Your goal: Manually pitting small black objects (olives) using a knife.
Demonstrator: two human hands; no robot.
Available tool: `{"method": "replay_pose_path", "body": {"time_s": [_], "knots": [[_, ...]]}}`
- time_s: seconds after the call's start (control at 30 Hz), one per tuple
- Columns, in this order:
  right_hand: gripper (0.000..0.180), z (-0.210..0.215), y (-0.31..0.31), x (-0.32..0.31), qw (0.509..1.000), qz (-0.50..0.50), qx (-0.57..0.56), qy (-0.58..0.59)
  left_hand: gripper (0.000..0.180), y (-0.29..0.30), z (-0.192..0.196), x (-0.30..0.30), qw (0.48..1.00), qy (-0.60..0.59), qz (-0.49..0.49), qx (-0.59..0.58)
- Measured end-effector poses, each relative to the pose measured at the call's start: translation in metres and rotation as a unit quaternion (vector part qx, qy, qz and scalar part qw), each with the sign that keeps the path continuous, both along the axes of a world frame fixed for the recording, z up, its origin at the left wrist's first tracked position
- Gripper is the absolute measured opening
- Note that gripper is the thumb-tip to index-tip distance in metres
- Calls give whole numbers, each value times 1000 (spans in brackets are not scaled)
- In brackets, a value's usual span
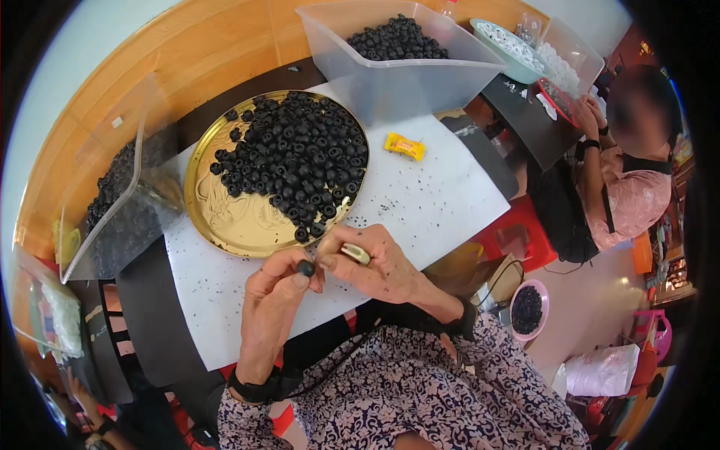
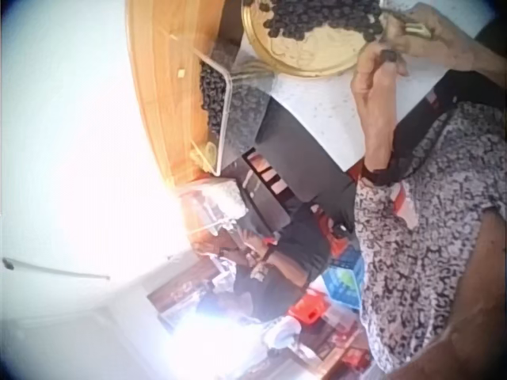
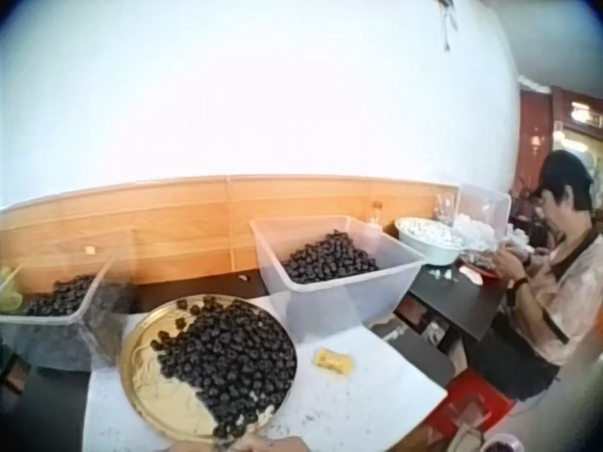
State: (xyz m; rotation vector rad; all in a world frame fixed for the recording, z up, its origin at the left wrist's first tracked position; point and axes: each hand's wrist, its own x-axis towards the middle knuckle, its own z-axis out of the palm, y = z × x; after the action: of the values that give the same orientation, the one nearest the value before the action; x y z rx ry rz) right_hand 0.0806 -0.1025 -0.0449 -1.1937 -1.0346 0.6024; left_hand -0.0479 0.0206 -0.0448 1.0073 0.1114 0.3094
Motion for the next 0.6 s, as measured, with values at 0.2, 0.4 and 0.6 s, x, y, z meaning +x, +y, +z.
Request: {"method": "replay_pose_path", "body": {"time_s": [0.2,0.4,0.6], "knots": [[16,11,-3,0,995,2,-72,-65,19,-2,-3,-2,998,46,20,47],[25,3,-3,4,998,-7,-41,-53,21,-4,-4,-2,998,13,-1,65],[23,5,-4,-1,999,13,-44,-19,21,-7,-5,-2,997,38,12,62]]}}
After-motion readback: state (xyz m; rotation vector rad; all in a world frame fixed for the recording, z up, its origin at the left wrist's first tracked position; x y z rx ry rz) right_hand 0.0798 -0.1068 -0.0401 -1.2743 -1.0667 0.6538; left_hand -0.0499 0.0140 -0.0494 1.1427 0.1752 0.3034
